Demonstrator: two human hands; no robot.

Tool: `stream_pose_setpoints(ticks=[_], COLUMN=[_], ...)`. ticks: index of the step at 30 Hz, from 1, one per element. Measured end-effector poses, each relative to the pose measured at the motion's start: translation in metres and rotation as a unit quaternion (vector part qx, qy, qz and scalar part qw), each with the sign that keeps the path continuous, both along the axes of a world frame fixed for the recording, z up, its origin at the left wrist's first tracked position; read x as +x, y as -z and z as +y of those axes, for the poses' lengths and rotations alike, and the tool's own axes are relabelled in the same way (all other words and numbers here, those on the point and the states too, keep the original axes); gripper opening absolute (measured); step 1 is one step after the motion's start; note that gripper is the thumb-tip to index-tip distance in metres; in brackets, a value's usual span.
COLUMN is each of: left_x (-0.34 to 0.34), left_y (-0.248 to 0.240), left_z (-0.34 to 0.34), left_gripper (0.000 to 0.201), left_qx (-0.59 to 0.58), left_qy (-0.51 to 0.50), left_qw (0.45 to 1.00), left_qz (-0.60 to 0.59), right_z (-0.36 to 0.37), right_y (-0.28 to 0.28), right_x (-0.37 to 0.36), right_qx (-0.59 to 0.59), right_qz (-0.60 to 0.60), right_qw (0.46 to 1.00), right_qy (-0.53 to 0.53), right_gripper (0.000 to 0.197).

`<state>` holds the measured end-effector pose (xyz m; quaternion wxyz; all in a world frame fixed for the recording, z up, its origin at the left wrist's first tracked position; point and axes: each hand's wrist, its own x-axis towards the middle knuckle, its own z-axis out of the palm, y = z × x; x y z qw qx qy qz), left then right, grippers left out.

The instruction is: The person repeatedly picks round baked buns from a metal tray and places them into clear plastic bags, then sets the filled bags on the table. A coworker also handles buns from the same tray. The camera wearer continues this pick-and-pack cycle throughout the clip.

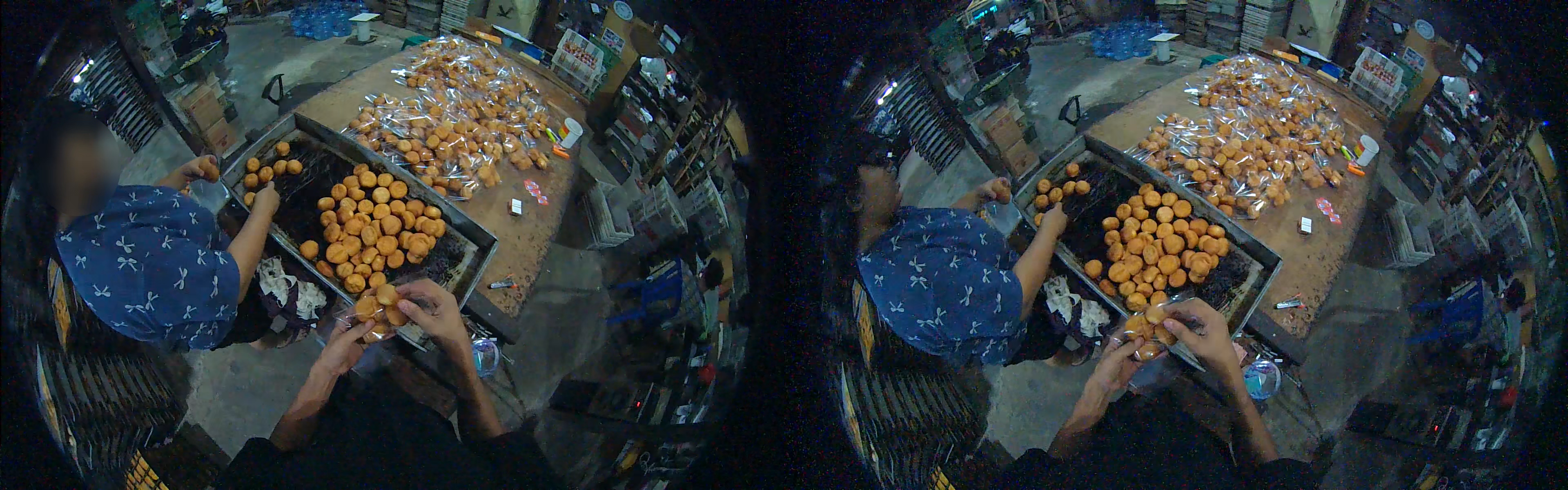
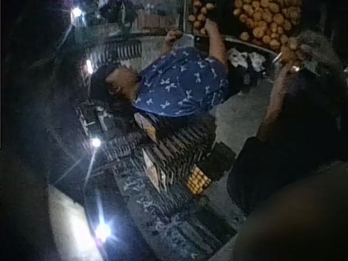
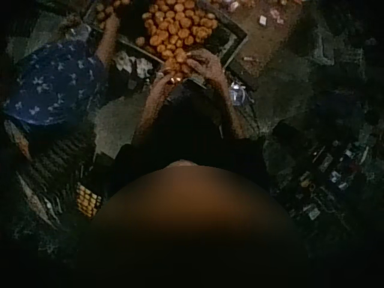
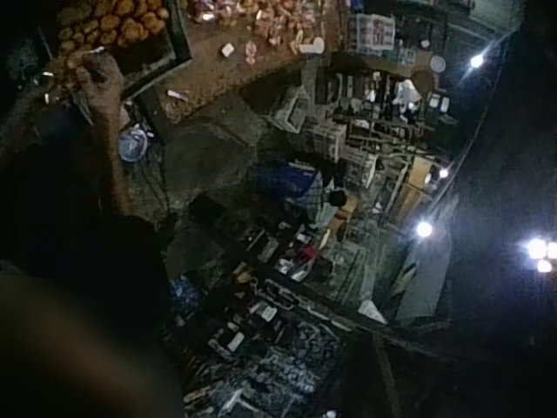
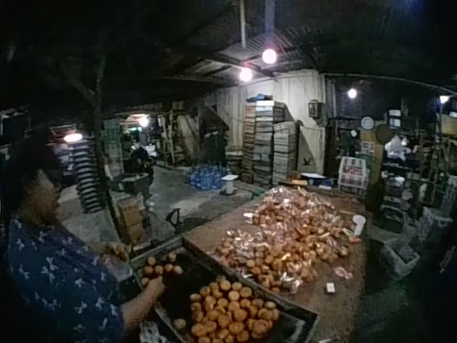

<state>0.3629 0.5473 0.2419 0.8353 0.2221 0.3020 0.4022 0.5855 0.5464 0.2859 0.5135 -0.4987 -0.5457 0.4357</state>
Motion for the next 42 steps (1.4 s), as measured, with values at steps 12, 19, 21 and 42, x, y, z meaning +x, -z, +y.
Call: stream_pose_setpoints(ticks=[12,19,21,42], left_x=[-0.033,-0.001,0.001,-0.063], left_y=[-0.010,-0.026,-0.031,0.037], left_z=[0.027,0.031,0.035,0.003], left_gripper=[0.091,0.088,0.079,0.041], left_qx=[0.136,0.261,0.221,0.189], left_qy=[0.042,0.034,0.070,0.027], left_qw=[0.988,0.931,0.940,0.926], left_qz=[0.059,0.251,0.250,0.325], right_z=[0.026,0.022,0.020,0.162], right_y=[-0.053,-0.078,-0.082,-0.041], right_x=[0.052,0.045,0.045,0.205], right_qx=[0.070,0.044,0.052,0.102], right_qz=[-0.181,-0.144,-0.116,-0.315], right_qw=[0.981,0.985,0.988,0.926], right_qy=[0.001,-0.080,-0.089,0.180], right_gripper=[0.014,0.015,0.016,0.023])
